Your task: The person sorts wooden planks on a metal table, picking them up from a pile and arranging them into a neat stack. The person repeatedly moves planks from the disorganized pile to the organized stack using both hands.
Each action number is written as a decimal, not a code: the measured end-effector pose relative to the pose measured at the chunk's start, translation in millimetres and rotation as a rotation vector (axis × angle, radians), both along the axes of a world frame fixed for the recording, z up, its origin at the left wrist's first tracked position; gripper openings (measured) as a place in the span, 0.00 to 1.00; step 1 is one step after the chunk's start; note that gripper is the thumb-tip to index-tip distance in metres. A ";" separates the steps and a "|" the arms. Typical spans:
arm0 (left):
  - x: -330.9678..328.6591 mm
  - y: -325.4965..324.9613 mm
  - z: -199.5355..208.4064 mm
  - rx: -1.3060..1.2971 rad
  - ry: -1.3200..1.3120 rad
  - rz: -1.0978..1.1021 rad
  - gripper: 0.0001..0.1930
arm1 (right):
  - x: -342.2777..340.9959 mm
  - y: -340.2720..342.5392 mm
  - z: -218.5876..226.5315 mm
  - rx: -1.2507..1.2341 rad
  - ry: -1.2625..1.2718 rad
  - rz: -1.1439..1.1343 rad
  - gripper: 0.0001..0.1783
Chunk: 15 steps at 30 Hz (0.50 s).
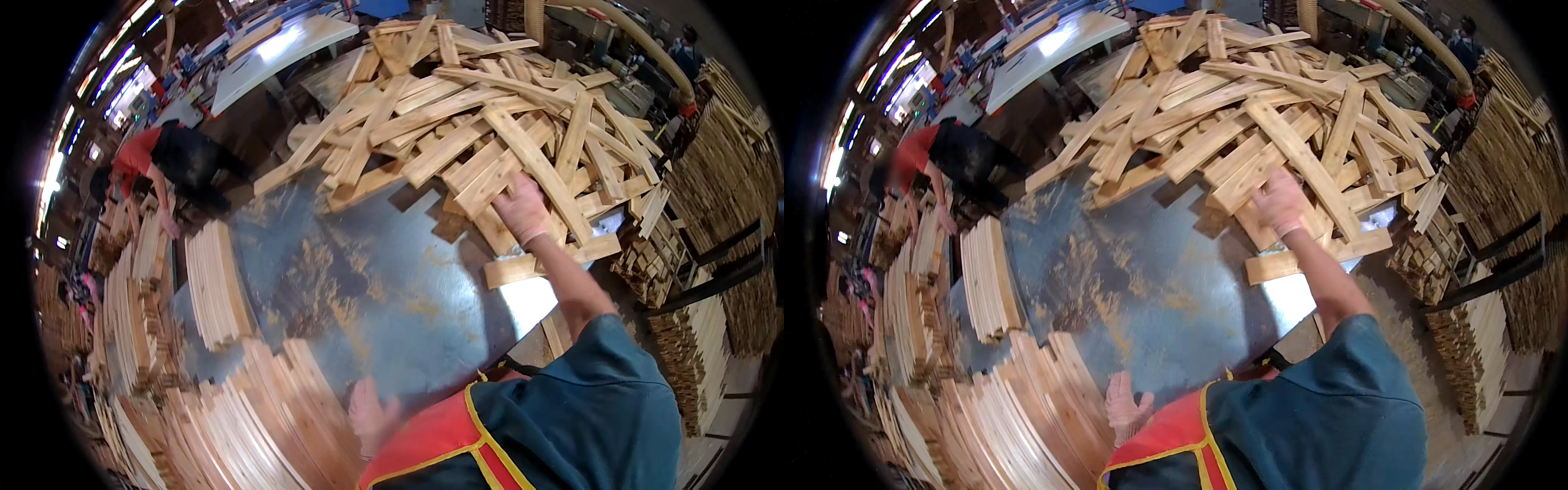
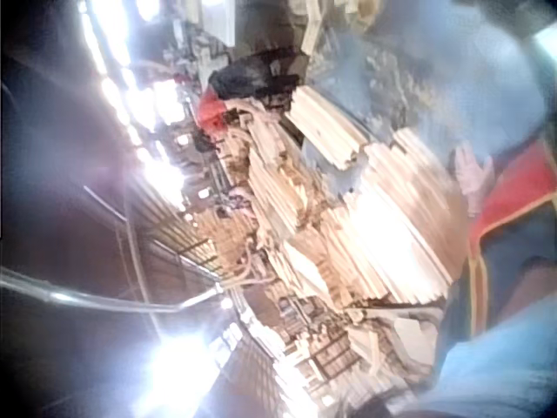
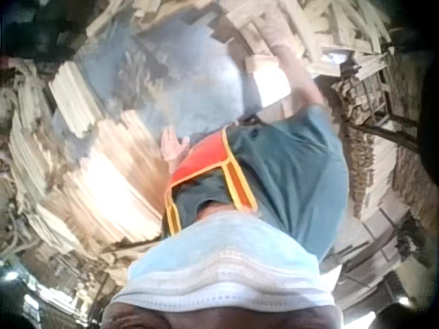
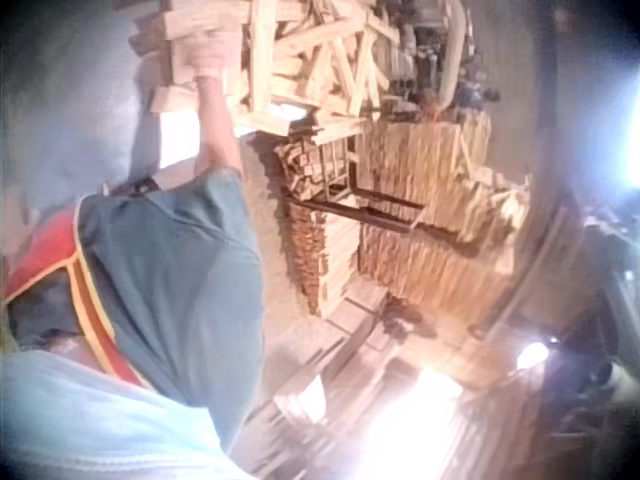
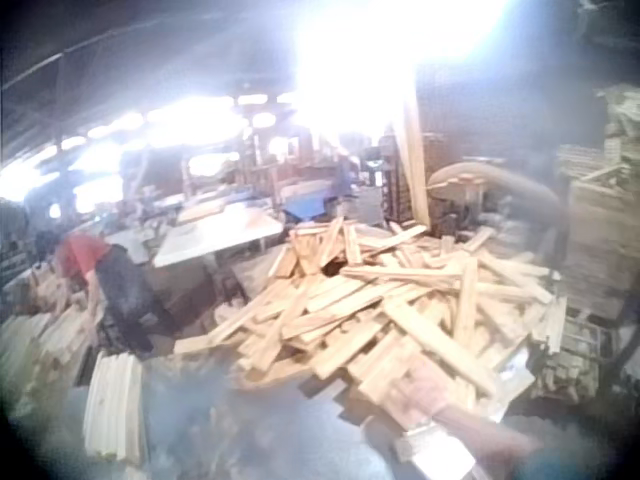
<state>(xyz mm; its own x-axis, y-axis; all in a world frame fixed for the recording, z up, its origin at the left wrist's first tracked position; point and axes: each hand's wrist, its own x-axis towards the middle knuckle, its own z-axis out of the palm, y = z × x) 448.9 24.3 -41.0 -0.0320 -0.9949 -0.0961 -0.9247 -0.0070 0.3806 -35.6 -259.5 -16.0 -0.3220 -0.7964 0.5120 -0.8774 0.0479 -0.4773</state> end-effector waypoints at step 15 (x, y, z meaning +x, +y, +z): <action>-238.2 -188.0 -67.1 0.799 1.845 0.319 0.42 | -78.8 -23.6 -16.5 0.219 -1.280 0.125 0.32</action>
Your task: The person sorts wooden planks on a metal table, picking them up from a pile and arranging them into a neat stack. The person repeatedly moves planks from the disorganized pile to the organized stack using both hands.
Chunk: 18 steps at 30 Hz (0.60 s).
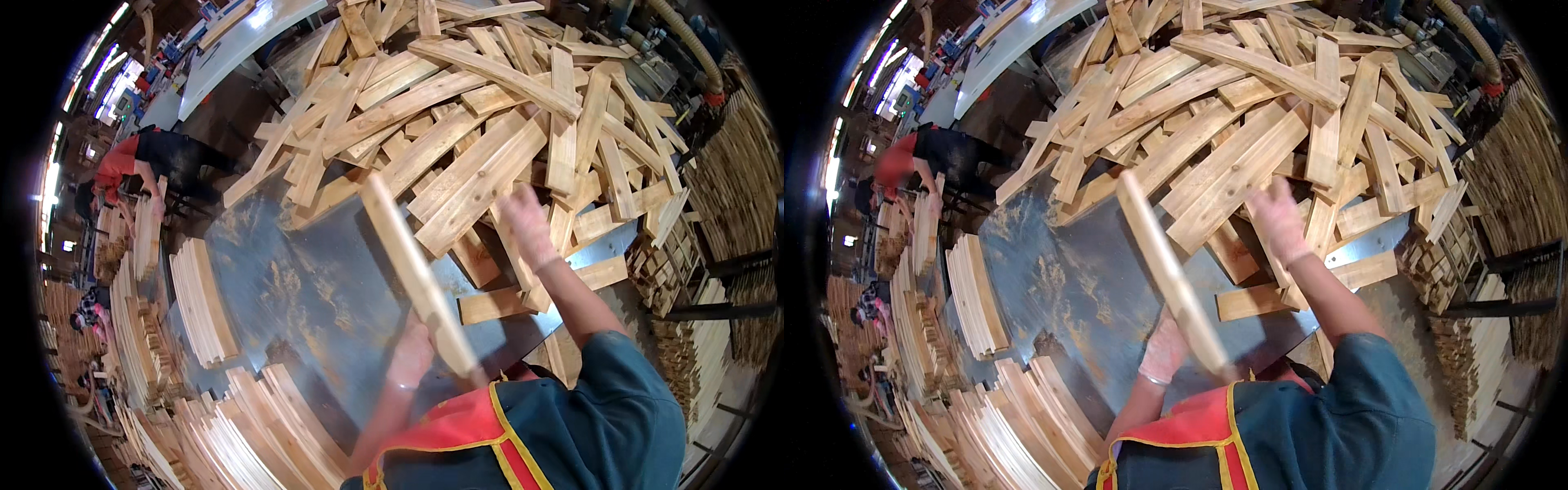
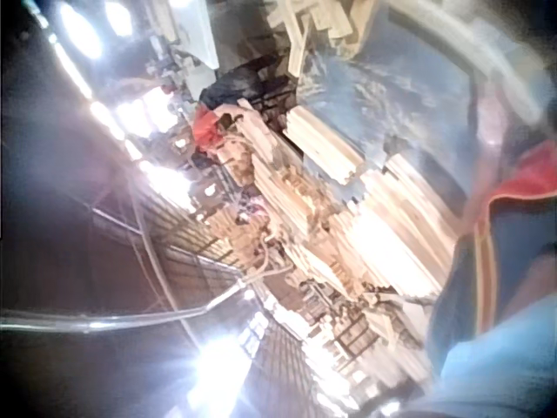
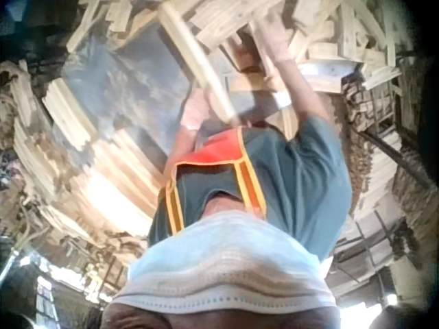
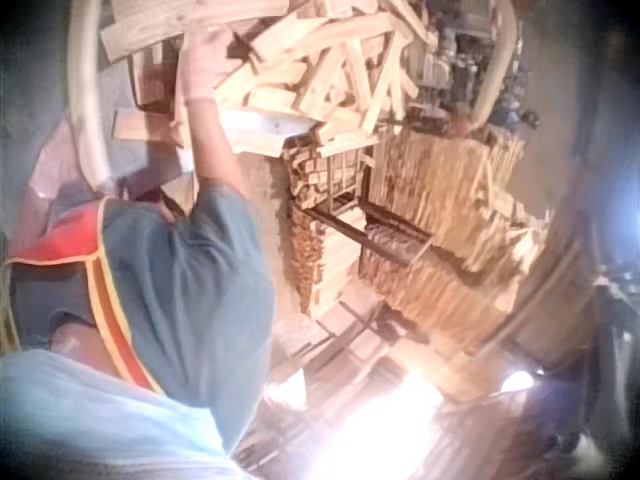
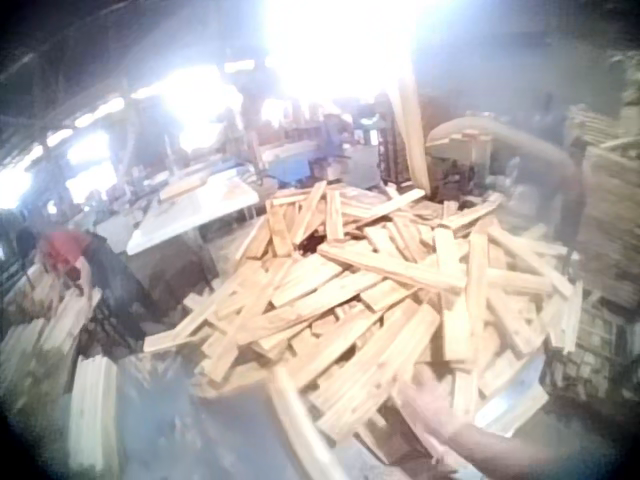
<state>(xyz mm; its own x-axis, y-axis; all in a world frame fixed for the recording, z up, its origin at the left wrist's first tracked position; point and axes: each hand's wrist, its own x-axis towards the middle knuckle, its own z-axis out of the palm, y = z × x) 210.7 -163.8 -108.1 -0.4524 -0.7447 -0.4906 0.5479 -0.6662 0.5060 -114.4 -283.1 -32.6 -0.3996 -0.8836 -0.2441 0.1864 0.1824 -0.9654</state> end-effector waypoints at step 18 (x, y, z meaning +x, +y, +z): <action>222.4 221.5 27.8 -0.407 -2.150 0.104 0.26 | 129.7 71.5 -52.8 0.000 0.082 0.277 0.20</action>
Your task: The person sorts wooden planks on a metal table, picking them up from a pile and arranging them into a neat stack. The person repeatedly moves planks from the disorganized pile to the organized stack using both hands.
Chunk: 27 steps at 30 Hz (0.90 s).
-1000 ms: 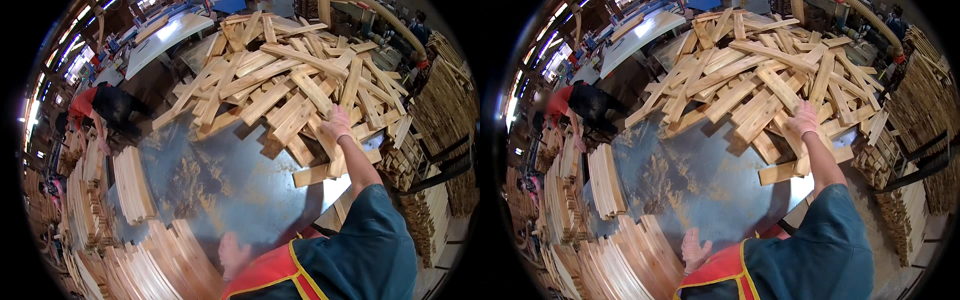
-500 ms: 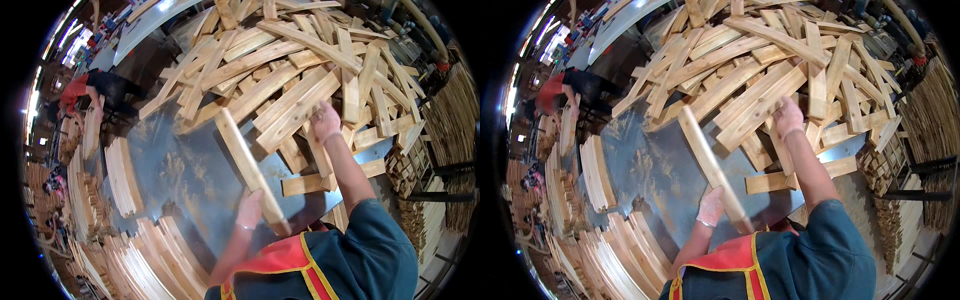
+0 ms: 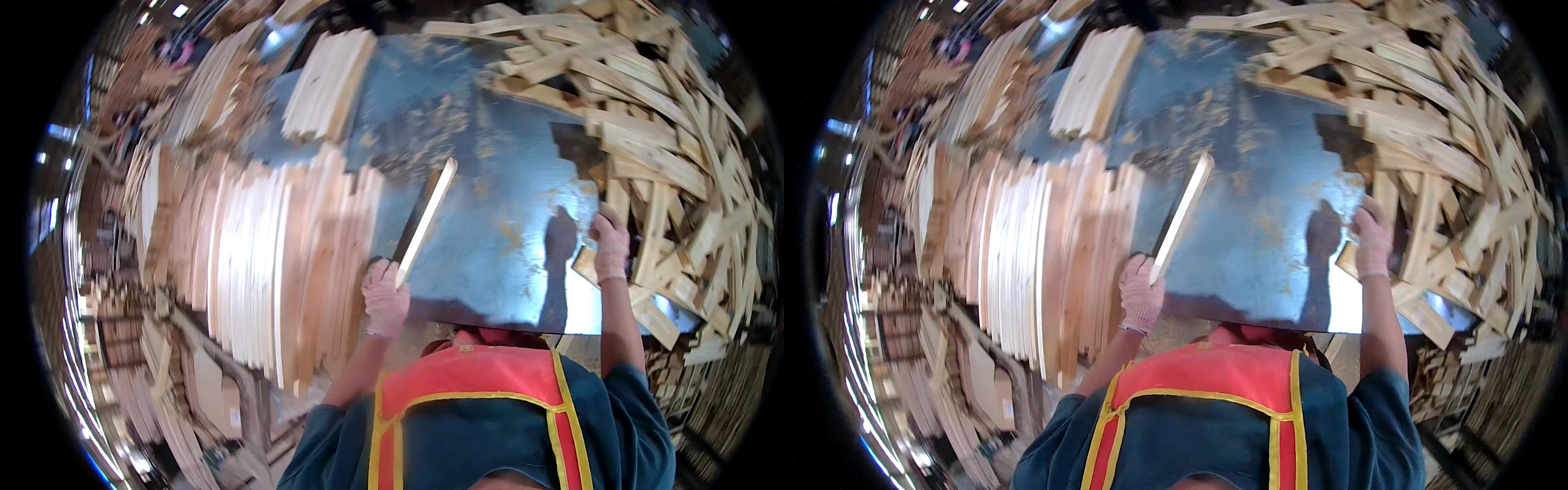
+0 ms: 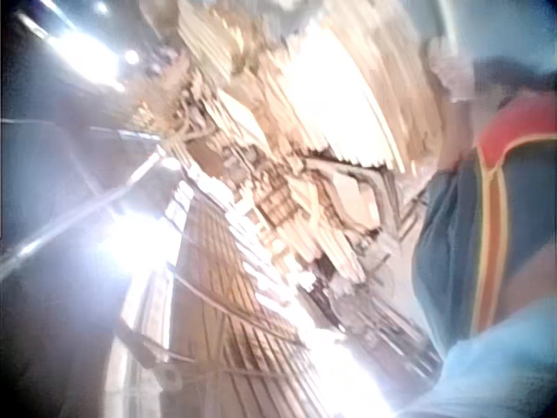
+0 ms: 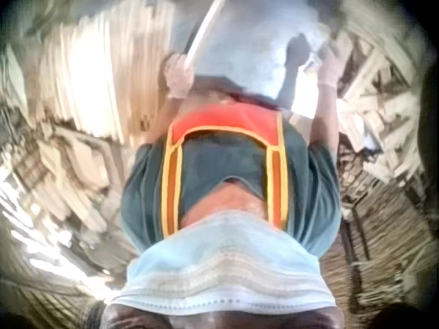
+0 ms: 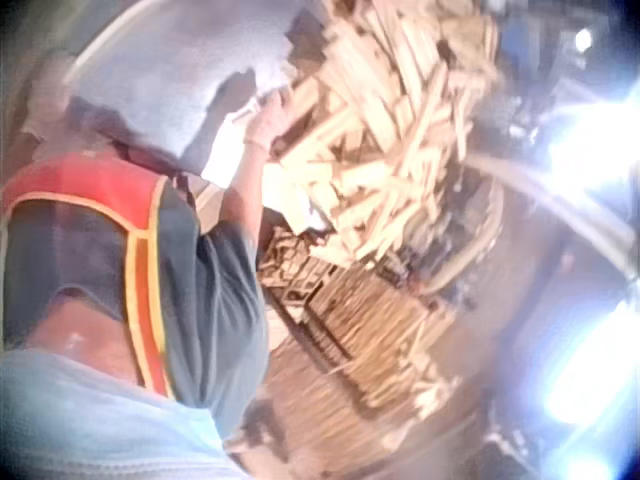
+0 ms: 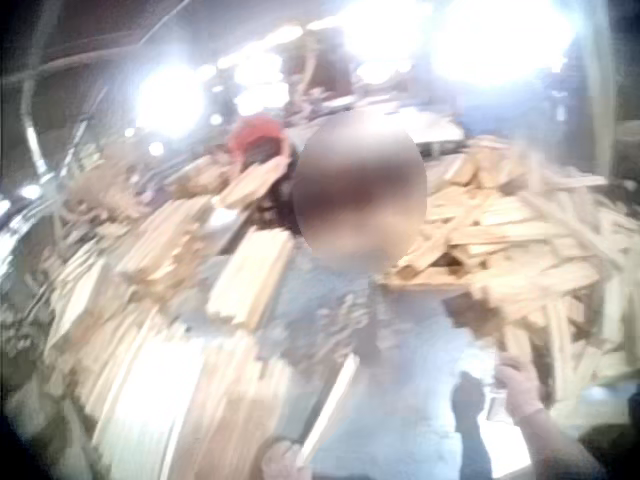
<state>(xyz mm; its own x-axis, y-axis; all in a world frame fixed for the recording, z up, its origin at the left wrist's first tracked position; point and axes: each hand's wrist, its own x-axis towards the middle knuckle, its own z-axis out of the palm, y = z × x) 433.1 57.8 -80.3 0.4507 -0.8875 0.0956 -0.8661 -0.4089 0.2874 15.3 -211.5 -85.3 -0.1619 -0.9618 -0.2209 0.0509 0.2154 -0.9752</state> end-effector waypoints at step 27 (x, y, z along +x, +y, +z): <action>-234.9 -164.6 35.3 0.381 -0.188 -0.520 0.49 | -179.2 -123.1 -25.1 0.141 -0.610 -0.606 0.27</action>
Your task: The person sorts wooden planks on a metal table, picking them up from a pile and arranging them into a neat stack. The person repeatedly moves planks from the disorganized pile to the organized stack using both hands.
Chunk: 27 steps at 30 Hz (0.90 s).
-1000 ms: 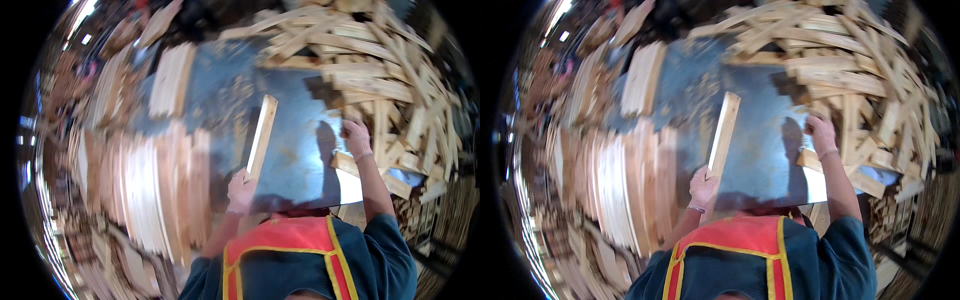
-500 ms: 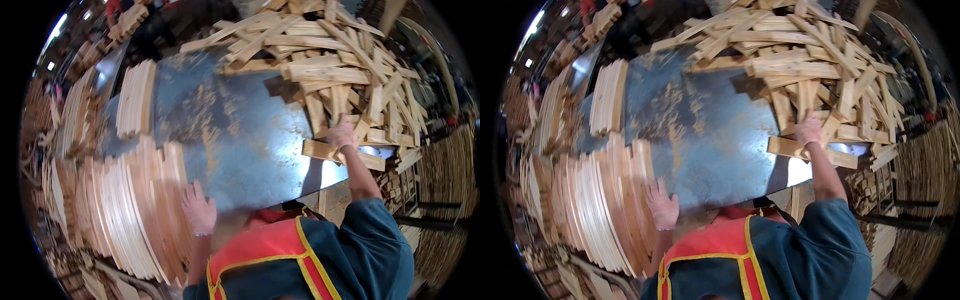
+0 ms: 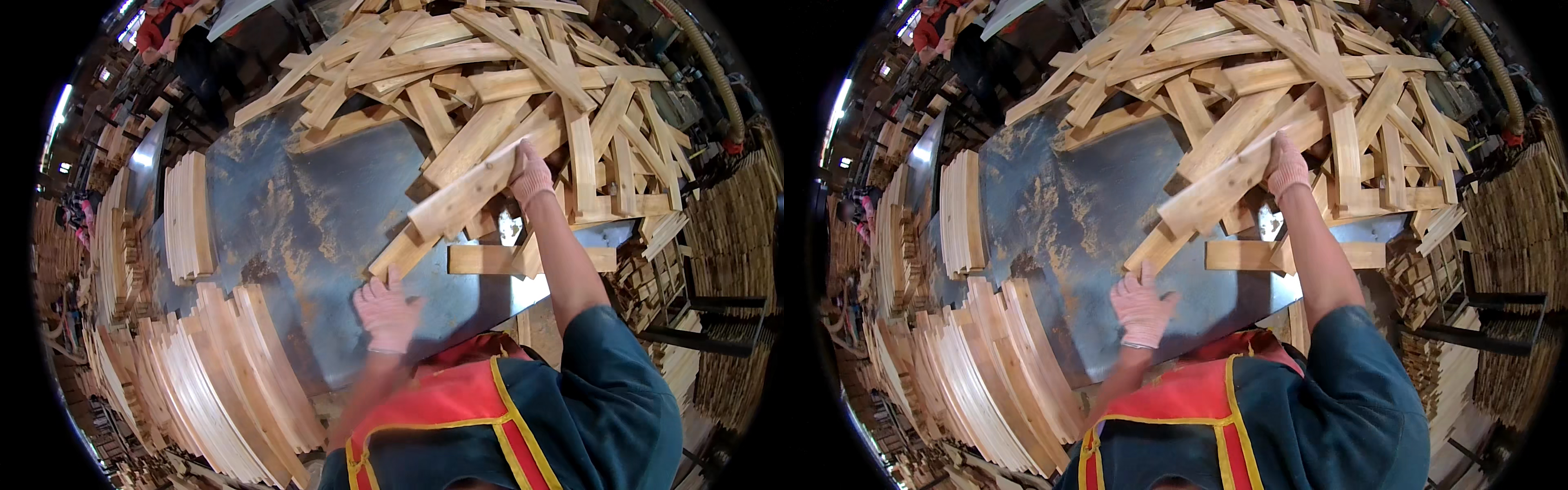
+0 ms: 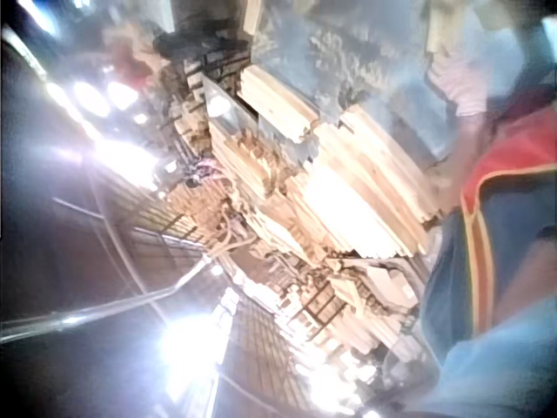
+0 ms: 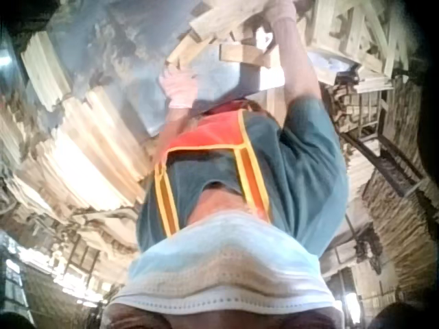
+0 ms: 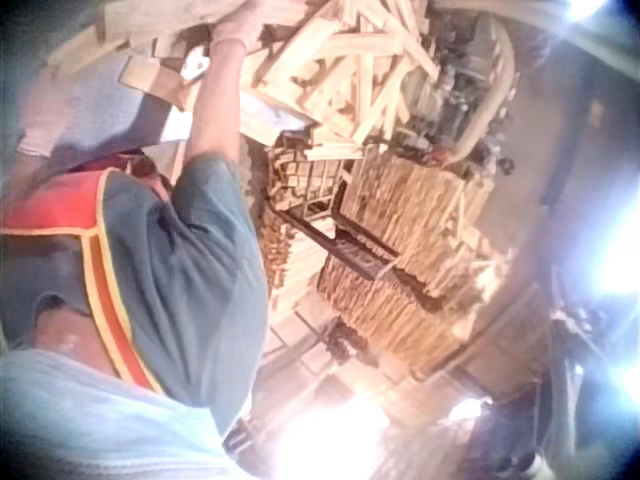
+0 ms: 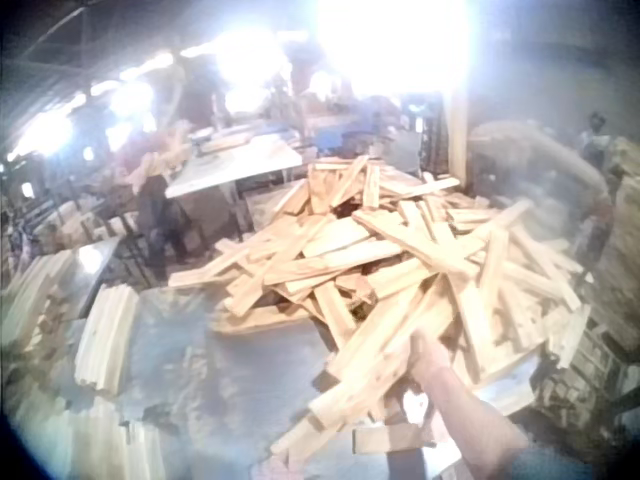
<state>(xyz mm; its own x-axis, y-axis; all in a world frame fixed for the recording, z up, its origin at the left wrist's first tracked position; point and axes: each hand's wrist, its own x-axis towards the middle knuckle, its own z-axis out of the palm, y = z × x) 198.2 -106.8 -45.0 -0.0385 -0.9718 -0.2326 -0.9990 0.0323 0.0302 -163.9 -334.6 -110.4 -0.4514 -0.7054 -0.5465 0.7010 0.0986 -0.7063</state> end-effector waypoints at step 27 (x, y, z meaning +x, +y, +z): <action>222.6 182.3 14.3 -0.042 -0.005 0.553 0.34 | 312.5 267.6 42.8 -0.271 0.518 1.051 0.36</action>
